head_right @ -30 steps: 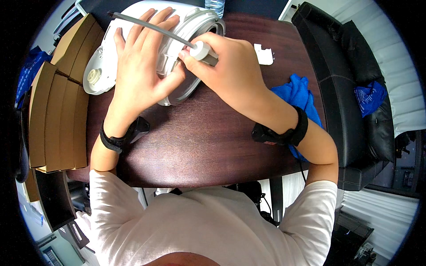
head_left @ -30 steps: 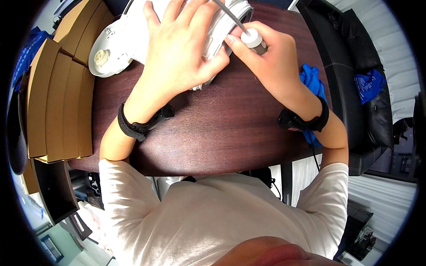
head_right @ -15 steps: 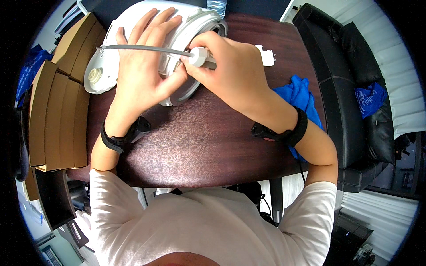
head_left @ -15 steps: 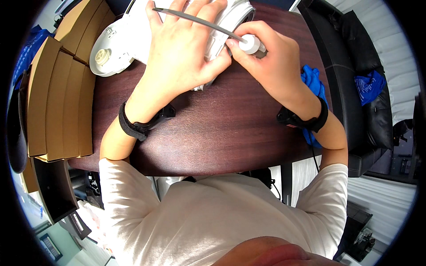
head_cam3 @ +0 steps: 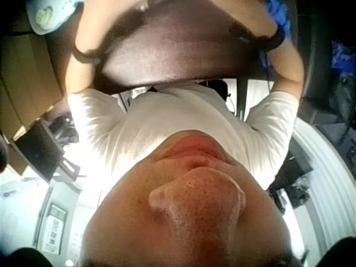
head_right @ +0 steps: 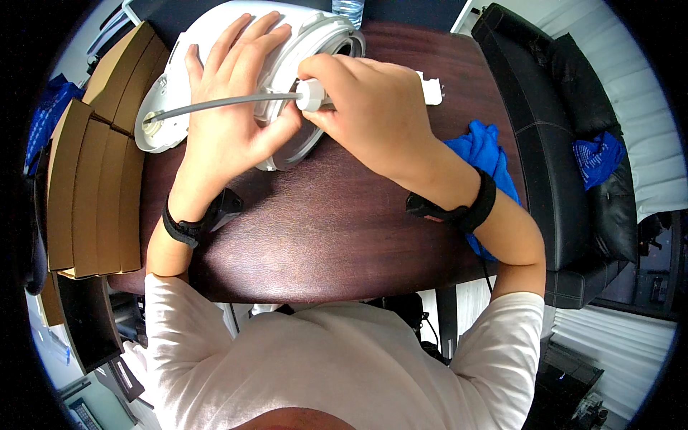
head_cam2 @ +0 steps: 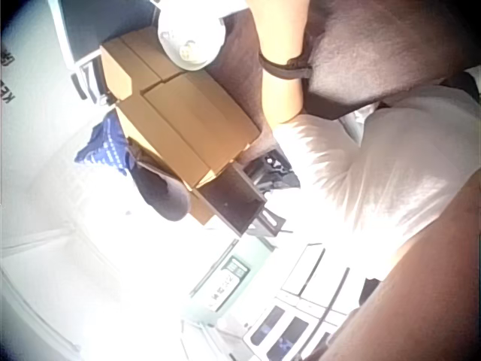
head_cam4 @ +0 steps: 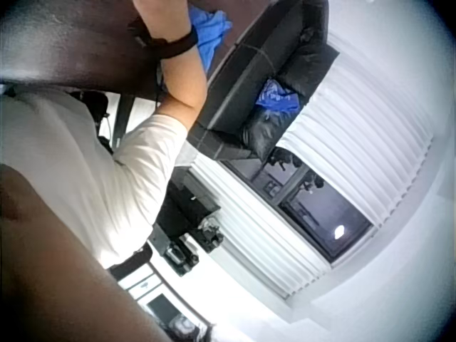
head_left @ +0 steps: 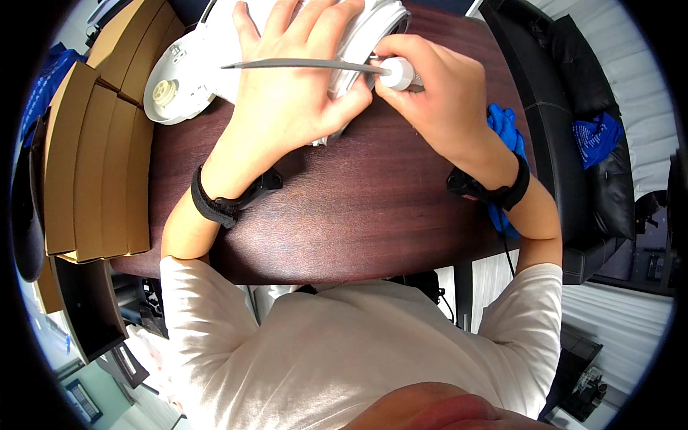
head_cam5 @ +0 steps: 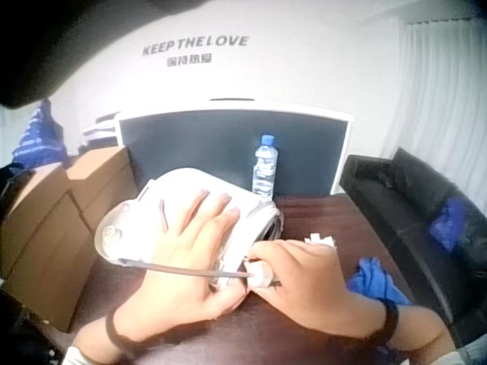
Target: The person uses a screwdriver to remove screws from the circular base of a white appliance. After unscrewing several fasteners, the person uses a blue cloth to wipe the surface of the appliance base.
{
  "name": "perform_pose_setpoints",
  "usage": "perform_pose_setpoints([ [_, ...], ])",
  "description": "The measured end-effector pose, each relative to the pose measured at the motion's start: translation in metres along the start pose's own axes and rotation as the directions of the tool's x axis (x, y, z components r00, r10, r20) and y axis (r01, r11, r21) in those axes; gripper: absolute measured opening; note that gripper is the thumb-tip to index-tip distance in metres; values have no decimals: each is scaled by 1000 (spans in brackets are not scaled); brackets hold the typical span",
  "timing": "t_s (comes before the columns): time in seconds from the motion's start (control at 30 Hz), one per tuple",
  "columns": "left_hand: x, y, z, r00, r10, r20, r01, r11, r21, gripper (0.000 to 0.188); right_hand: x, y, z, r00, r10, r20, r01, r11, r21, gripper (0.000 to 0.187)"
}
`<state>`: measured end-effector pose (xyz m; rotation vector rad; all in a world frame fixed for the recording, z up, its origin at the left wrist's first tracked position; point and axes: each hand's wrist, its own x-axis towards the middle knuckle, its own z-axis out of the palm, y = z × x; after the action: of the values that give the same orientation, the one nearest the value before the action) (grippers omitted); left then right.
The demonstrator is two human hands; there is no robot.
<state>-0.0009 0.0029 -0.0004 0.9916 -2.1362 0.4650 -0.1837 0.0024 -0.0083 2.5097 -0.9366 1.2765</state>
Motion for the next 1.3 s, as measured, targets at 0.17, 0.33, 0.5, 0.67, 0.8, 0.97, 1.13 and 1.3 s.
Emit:
perform_pose_setpoints([
  [0.17, 6, 8, -17, 986, -55, 155, 60, 998, -30, 70, 0, 3, 0, 1000, -1, -11, 1, 1000, 26, 30],
  [0.33, 1, -4, -7, 995, 21, 99, -26, 999, 44, 66, 0, 6, -13, 995, 103, -3, -103, 992, 75, 17],
  [0.5, -2, -3, 1, 1000, 5, 23, -6, 1000, 31, 61, -24, 62, -49, 964, 231, 130, -233, 973, -5, 13],
  [0.67, 1, -1, 2, 1000, -1, 19, 1, 1000, 20, 61, -64, 142, -72, 502, 753, 424, -842, 538, 41, 25],
  [0.8, 0, -3, 1, 1000, -1, 24, 0, 999, 42, 61, -91, 188, -61, 311, 825, 472, -914, 395, -87, 28],
  [0.97, 2, -3, 0, 999, 4, 36, -5, 999, 40, 62, -104, 214, -47, 201, 856, 476, -965, 258, -57, 30],
  [1.13, 1, -2, 0, 999, -3, 44, 2, 1000, 28, 63, -102, 219, -36, 130, 852, 508, -967, 223, -127, 33],
  [1.3, 0, -2, -3, 998, -14, 60, 12, 1000, 24, 64, -92, 201, -51, 179, 850, 496, -979, 205, 2, 33],
])
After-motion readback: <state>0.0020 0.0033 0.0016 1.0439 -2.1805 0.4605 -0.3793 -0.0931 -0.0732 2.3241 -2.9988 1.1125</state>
